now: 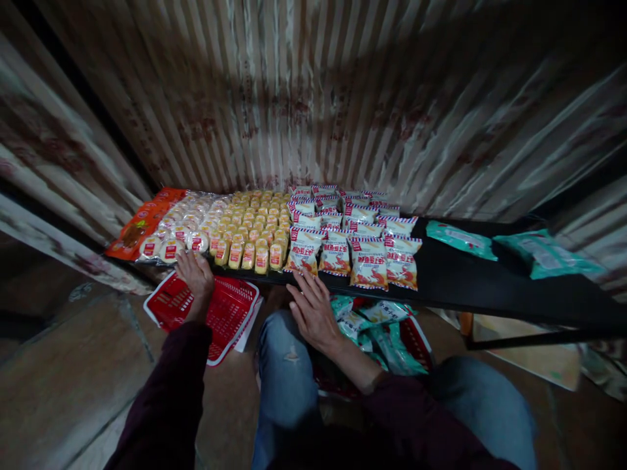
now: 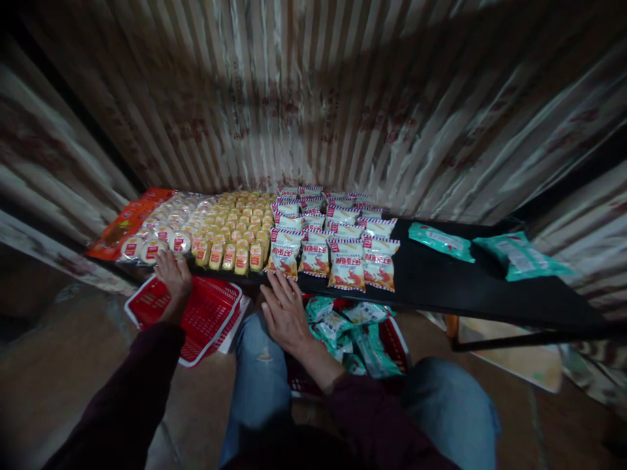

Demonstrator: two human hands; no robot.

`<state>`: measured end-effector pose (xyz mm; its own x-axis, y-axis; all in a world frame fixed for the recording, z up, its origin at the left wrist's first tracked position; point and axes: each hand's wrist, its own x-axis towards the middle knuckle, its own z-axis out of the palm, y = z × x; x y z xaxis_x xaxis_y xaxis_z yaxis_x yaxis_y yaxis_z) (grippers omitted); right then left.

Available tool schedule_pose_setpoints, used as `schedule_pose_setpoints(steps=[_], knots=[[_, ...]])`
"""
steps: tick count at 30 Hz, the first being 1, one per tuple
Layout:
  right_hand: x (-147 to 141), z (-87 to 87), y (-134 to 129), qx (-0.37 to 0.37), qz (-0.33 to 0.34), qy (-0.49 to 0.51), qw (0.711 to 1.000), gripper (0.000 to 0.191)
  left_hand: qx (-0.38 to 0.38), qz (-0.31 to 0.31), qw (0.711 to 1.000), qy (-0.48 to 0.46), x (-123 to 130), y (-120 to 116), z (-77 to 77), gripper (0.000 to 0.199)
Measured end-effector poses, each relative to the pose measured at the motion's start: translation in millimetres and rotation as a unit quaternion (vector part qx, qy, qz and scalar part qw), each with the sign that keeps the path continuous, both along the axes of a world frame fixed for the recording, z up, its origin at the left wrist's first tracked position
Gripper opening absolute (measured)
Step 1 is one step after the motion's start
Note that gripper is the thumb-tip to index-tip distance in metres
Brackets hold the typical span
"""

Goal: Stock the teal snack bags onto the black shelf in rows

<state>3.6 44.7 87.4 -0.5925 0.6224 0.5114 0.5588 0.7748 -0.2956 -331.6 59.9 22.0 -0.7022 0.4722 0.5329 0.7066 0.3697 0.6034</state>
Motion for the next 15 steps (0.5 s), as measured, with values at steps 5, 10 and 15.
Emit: schedule_pose_setpoints(steps=[5, 10, 15], knots=[[32.0, -17.6, -16.8, -0.014, -0.047, 0.038, 0.998, 0.034, 0.024, -0.059, 0.998, 0.028, 24.9, -8.2, 18.0, 0.056], [62.5, -48.2, -26.2, -0.042, -0.130, 0.083, 0.987, 0.034, 0.102, -0.173, 0.978, 0.050, 105.3, -2.4, 48.8, 0.044], [93.1, -64.8, -32.3, -0.095, -0.186, 0.065, 0.976, 0.035, 0.085, -0.304, 0.948, -0.030, 221.7, -12.2, 35.8, 0.032]])
